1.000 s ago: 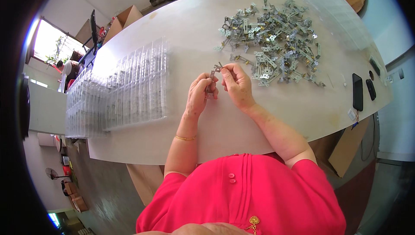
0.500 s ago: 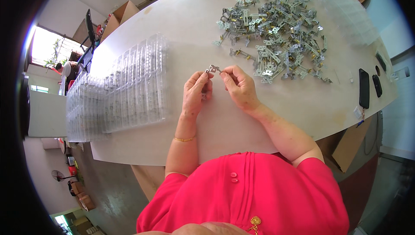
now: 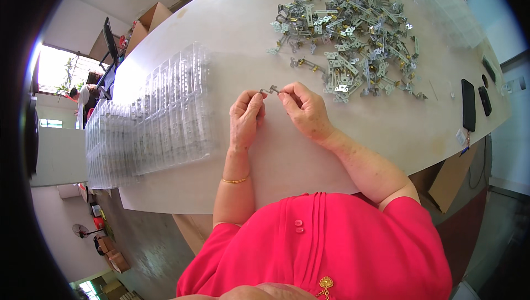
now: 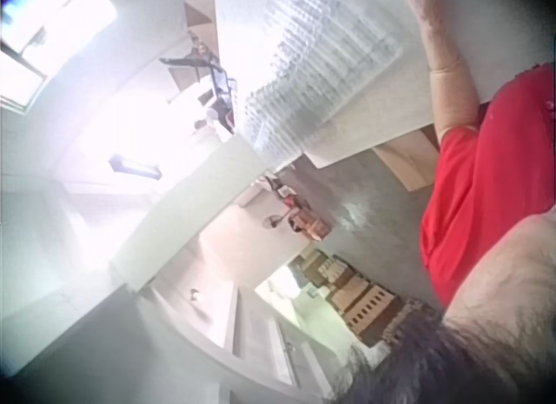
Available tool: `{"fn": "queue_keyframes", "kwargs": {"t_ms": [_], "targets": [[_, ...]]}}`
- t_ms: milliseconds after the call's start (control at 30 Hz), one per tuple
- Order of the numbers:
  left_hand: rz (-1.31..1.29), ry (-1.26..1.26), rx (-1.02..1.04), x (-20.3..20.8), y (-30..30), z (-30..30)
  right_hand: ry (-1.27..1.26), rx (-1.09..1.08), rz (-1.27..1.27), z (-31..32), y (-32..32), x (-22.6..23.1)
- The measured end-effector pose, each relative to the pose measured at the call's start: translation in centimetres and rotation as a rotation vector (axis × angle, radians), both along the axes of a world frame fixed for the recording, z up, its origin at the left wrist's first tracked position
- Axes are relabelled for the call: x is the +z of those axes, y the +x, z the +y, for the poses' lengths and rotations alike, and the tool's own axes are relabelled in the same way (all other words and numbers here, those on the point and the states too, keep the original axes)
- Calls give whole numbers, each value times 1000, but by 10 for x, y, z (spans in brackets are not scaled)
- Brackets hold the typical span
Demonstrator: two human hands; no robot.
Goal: The person assembles metal components by inserting pins into metal brackets by hand and places the assembled pieces into plastic organizer trays.
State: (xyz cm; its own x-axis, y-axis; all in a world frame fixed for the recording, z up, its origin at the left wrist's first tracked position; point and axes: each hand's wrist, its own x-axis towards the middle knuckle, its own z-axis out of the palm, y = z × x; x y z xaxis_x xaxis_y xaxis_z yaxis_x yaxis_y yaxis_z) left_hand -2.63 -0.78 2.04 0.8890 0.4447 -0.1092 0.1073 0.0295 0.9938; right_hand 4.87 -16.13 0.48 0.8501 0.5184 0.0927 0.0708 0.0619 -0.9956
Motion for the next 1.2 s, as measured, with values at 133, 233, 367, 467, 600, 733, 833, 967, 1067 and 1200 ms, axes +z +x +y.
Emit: {"fn": "queue_keyframes", "kwargs": {"t_ms": [133, 233, 367, 467, 600, 733, 833, 967, 1067, 1200], "targets": [[-21, 86, 10, -5, 1, 4, -28, -19, -45, 0, 0, 1], [-34, 112, -12, -6, 0, 4, -26, -9, -49, -1, 0, 3], [-36, 191, -39, -6, 0, 1, -15, 26, -19, -2, 0, 10], [-28, 301, -46, -10, 0, 1, 2, 73, 36, -2, 1, 7], [-34, 325, -59, -9, 0, -2, -12, 46, 60, -1, 0, 6], [-30, 382, -74, -7, -2, -4, -92, -41, -192, 0, 3, 1], [-36, 414, -134, -6, -3, -3, -73, -114, -354, 0, 5, -1], [-57, 282, -172, -4, -2, -9, 76, -191, -191, -1, 5, 1], [-60, -97, -70, 1, -2, -5, 119, -168, -71, -3, 7, 6], [-72, -385, -11, -3, -4, 11, 105, -90, 42, -2, 6, 5]]}}
